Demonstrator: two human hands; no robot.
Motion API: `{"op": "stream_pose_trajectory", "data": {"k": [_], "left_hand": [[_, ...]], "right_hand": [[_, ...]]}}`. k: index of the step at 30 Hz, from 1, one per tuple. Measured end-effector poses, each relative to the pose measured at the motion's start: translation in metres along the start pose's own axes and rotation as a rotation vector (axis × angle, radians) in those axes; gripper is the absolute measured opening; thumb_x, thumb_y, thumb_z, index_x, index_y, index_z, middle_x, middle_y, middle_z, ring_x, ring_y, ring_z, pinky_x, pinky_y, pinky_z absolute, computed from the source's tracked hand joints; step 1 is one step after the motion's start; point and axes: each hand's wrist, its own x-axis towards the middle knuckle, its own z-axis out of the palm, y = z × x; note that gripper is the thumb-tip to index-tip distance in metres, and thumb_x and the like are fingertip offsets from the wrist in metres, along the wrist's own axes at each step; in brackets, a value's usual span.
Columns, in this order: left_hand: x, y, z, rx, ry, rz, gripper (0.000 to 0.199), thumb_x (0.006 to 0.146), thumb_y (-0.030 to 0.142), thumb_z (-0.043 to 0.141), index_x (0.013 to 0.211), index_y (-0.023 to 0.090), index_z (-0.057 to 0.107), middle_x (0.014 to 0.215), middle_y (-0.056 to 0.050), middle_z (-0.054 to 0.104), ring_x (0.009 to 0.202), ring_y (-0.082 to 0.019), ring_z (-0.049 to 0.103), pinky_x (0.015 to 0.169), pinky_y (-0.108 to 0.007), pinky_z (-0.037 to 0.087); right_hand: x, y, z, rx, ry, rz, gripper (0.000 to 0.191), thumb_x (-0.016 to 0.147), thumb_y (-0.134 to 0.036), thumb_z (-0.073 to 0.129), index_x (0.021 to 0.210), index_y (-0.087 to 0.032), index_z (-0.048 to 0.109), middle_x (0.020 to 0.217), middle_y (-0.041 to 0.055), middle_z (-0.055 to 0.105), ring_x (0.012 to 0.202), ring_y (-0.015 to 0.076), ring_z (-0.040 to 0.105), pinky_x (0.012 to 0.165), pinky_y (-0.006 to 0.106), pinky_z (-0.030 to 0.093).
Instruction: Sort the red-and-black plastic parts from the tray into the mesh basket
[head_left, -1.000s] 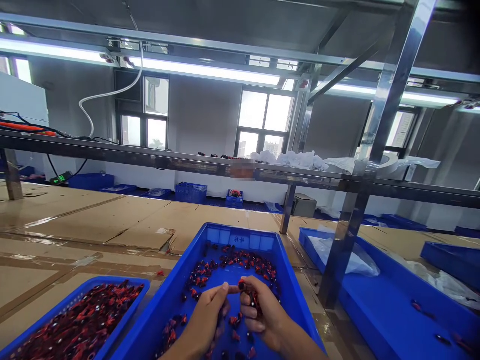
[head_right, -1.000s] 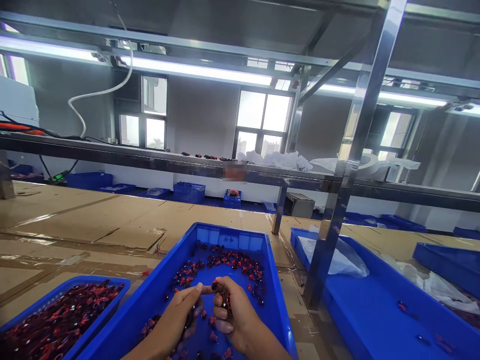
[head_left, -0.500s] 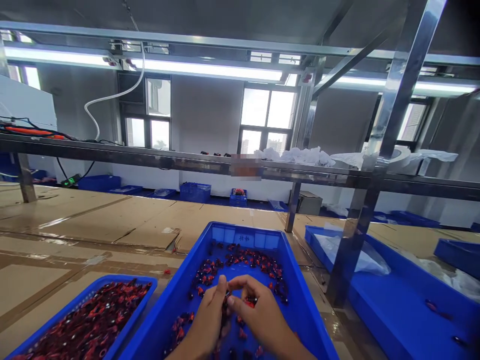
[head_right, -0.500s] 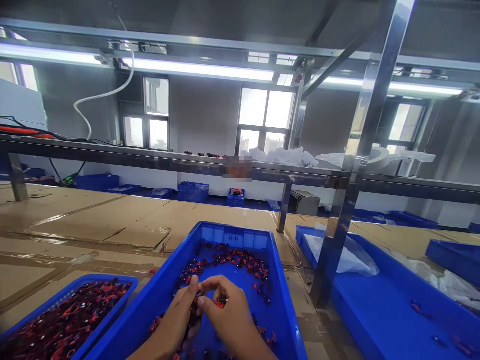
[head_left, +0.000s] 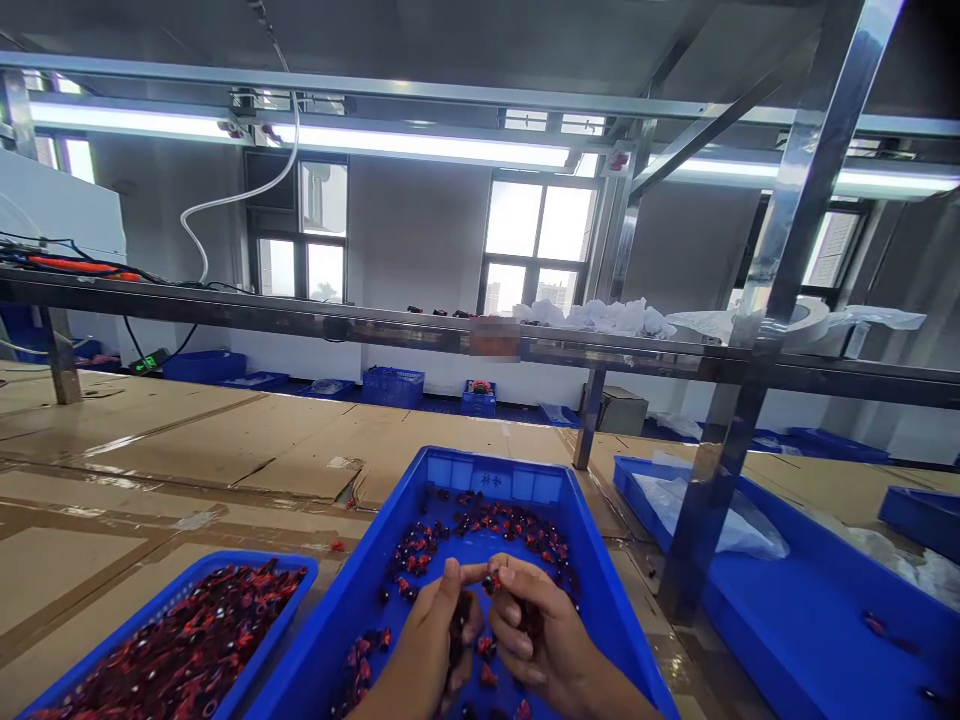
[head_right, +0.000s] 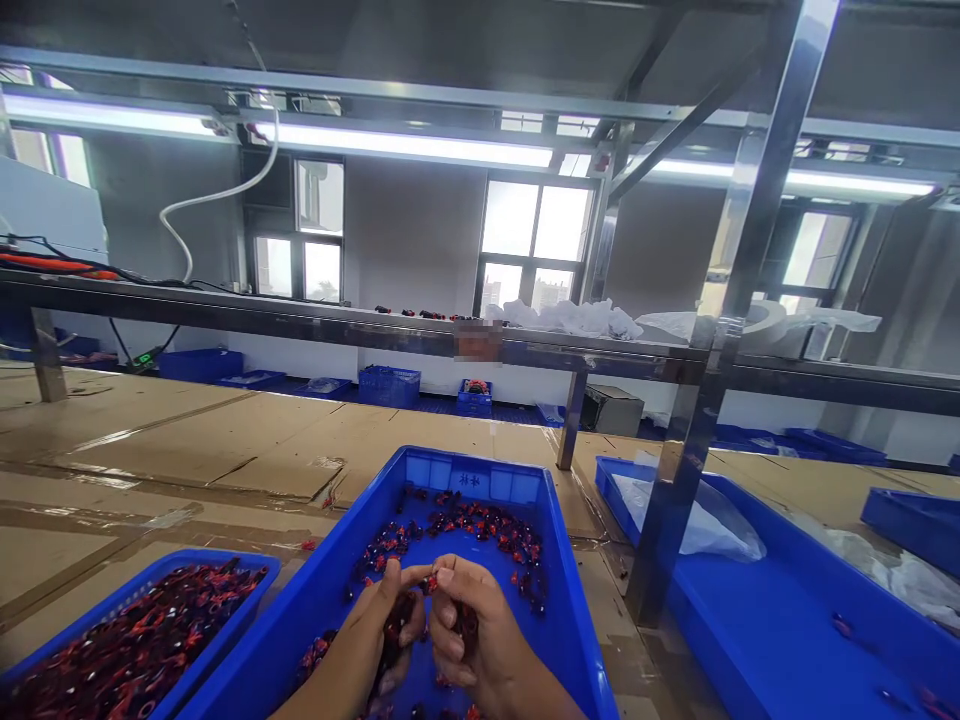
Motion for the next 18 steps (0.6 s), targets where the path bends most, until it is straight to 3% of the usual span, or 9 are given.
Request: {"op": "stream_pose_trajectory", "data": {"k": [4,10,14,16,18], "left_hand": [[0.003,0.0,-0.003,0.035,-0.033,0.008,0.086,0.073,0.085,0.027,0.121,0.017,0.053,0.064,0.005,0.044,0.031,-0.005,0.032,0.026,-0.018,0.022],[0.002,0.002,-0.002,0.065,0.012,-0.009,0.09,0.072,0.085,0.03,0.125,0.016,0.052,0.066,0.005,0.045,0.032,-0.005,0.033,0.026,-0.018,0.023],[-0.001,0.006,-0.002,0.019,0.074,0.065,0.083,0.078,0.079,0.031,0.132,0.017,0.047,0.062,0.007,0.042,0.032,-0.005,0.031,0.028,-0.017,0.023],[-0.001,0.007,-0.004,0.001,0.088,0.093,0.079,0.081,0.075,0.031,0.135,0.018,0.044,0.061,0.007,0.041,0.032,-0.005,0.031,0.029,-0.017,0.023],[-0.002,0.007,-0.005,0.006,0.083,0.096,0.077,0.082,0.074,0.032,0.137,0.02,0.042,0.061,0.007,0.042,0.033,-0.006,0.031,0.03,-0.017,0.024]], "right_hand": [[-0.001,-0.01,-0.008,0.362,-0.047,0.028,0.014,0.076,-0.029,0.065,0.079,-0.017,0.058,0.053,-0.0079,0.041,0.035,0.0036,0.023,0.026,0.015,0.016],[-0.005,-0.017,-0.012,0.426,-0.038,0.007,0.014,0.076,-0.029,0.063,0.078,-0.015,0.061,0.055,-0.0057,0.043,0.037,0.0038,0.027,0.026,0.015,0.016],[-0.004,-0.014,-0.01,0.206,0.099,0.068,0.023,0.077,-0.033,0.063,0.092,-0.015,0.064,0.07,-0.0008,0.057,0.042,0.005,0.039,0.028,0.015,0.018],[-0.002,-0.008,-0.008,-0.06,0.134,0.091,0.029,0.08,-0.039,0.063,0.098,-0.016,0.064,0.063,-0.004,0.054,0.037,0.0046,0.034,0.027,0.016,0.015],[0.0,-0.001,-0.005,-0.389,0.135,0.017,0.032,0.081,-0.044,0.063,0.098,-0.017,0.066,0.05,-0.0075,0.048,0.034,0.005,0.031,0.03,0.017,0.018]]}}
